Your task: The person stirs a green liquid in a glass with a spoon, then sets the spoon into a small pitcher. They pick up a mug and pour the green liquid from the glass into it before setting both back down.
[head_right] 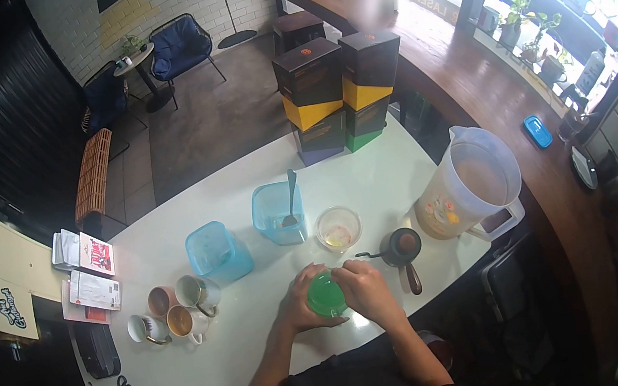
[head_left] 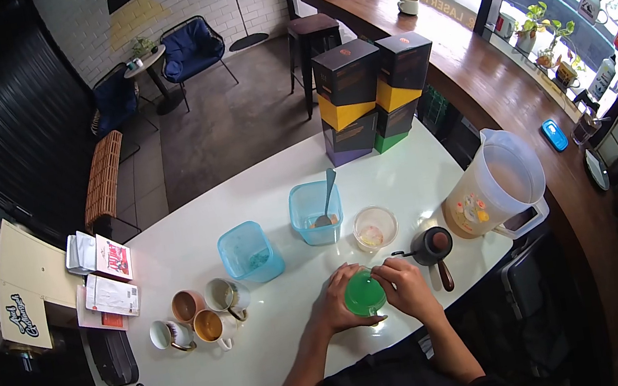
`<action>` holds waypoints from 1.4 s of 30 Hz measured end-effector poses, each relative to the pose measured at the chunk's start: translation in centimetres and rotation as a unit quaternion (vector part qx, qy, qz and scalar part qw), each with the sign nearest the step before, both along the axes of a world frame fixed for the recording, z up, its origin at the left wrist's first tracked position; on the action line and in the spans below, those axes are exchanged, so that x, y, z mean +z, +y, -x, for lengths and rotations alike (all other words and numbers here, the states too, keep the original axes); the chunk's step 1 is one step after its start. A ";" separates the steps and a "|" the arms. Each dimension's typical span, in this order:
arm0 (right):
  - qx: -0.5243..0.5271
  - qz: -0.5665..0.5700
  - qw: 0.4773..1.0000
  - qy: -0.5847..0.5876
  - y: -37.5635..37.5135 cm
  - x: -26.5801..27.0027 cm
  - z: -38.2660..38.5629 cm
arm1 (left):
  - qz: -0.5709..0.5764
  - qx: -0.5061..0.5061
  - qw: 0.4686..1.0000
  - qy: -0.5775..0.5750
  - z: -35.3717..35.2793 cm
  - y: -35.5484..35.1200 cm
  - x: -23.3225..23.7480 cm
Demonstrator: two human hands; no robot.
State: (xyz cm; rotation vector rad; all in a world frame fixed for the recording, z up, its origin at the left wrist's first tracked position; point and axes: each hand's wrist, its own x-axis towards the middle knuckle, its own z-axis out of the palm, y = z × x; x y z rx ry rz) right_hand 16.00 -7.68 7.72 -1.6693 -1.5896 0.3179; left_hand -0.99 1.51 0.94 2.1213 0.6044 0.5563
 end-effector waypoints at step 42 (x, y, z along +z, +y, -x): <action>0.021 -0.024 0.998 -0.057 0.4 0.2 0.5 | 0.008 0.008 1.000 0.013 0.3 -0.1 -1.5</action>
